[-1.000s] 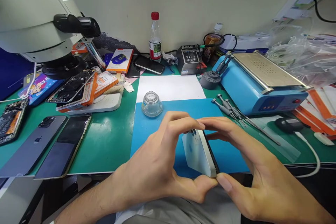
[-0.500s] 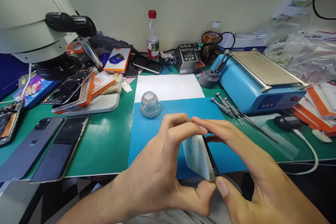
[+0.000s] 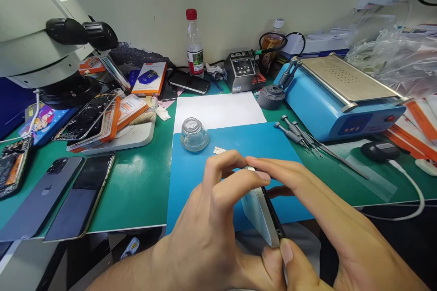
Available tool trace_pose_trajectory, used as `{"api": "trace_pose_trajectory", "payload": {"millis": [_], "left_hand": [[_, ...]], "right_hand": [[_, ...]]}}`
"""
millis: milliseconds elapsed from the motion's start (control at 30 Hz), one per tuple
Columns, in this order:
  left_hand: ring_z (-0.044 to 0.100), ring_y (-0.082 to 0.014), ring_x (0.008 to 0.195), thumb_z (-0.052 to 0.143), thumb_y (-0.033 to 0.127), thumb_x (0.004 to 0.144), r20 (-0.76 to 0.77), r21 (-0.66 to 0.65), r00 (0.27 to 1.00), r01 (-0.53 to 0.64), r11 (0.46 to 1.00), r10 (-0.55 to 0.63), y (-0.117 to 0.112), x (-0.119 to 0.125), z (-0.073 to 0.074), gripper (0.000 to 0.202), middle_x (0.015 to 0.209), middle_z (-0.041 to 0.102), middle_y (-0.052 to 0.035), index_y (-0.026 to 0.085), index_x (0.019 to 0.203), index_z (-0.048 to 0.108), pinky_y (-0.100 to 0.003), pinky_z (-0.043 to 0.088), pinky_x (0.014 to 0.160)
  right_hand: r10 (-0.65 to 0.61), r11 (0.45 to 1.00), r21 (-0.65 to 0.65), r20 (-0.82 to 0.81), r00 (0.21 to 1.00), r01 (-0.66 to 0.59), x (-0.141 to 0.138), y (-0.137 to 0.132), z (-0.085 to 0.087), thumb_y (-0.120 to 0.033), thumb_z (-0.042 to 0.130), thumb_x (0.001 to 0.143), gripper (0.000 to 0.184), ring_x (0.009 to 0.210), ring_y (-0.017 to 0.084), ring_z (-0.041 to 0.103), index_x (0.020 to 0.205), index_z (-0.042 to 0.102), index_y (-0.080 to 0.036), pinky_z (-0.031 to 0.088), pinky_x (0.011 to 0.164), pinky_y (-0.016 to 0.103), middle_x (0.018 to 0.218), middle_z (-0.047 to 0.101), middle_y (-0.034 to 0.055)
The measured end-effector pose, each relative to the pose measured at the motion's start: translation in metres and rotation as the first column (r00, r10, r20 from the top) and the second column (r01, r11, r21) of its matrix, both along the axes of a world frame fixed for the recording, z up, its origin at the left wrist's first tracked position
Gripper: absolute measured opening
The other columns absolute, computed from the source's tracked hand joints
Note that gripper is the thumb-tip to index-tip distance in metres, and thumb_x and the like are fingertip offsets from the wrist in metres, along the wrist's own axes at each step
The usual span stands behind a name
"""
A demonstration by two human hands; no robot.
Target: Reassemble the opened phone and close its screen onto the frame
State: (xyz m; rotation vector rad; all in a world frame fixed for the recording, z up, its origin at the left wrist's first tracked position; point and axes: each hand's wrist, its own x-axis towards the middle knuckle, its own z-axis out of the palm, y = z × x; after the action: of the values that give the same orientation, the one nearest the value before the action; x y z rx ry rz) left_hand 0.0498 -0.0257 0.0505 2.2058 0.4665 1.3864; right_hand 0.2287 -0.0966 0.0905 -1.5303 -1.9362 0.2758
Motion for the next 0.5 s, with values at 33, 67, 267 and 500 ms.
{"api": "trace_pose_trajectory", "payload": {"millis": [33, 67, 267, 500], "left_hand": [[0.053, -0.0257, 0.134, 0.080, 0.030, 0.095, -0.009, -0.005, 1.000, -0.009, 1.000, 0.009, -0.001, 0.000, 0.000, 0.071, 0.136, 0.051, -0.0141, 0.019, 0.152, 0.039, -0.042, 0.061, 0.110], [0.053, -0.0261, 0.134, 0.079, 0.029, 0.095, -0.021, -0.010, 1.000, -0.016, 1.000, 0.016, -0.001, 0.000, 0.001, 0.071, 0.135, 0.052, -0.0136, 0.020, 0.153, 0.039, -0.043, 0.062, 0.109], [0.058, -0.0267, 0.132, 0.083, 0.026, 0.088, -0.010, -0.021, 0.999, -0.046, 0.999, 0.046, -0.002, 0.004, 0.003, 0.077, 0.133, 0.053, -0.0125, 0.022, 0.151, 0.040, -0.041, 0.067, 0.101], [0.061, -0.0281, 0.135, 0.077, 0.022, 0.088, 0.063, -0.002, 0.986, -0.154, 0.988, 0.154, -0.017, 0.015, -0.005, 0.073, 0.141, 0.056, -0.0163, 0.019, 0.153, 0.041, -0.042, 0.068, 0.097]], "right_hand": [[-0.004, 1.000, -0.006, -0.006, 1.000, 0.004, 0.000, 0.000, -0.001, -0.024, 0.054, 0.078, 0.087, 0.138, 0.028, 0.069, 0.162, 0.047, -0.043, 0.069, 0.101, 0.036, 0.157, 0.062, -0.0048], [-0.007, 1.000, -0.012, -0.005, 1.000, 0.007, 0.000, 0.000, -0.002, -0.026, 0.054, 0.078, 0.087, 0.138, 0.029, 0.070, 0.162, 0.047, -0.044, 0.070, 0.101, 0.038, 0.157, 0.063, -0.0048], [-0.013, 1.000, 0.000, 0.062, 0.998, 0.013, 0.008, -0.002, 0.002, -0.036, 0.055, 0.093, 0.070, 0.131, 0.033, 0.074, 0.162, 0.048, -0.042, 0.072, 0.092, 0.043, 0.154, 0.067, -0.0021], [-0.016, 1.000, -0.018, 0.098, 0.995, 0.018, 0.005, 0.011, 0.024, -0.033, 0.051, 0.097, 0.052, 0.108, 0.023, 0.081, 0.147, 0.056, -0.045, 0.074, 0.077, 0.030, 0.131, 0.077, -0.0067]]}}
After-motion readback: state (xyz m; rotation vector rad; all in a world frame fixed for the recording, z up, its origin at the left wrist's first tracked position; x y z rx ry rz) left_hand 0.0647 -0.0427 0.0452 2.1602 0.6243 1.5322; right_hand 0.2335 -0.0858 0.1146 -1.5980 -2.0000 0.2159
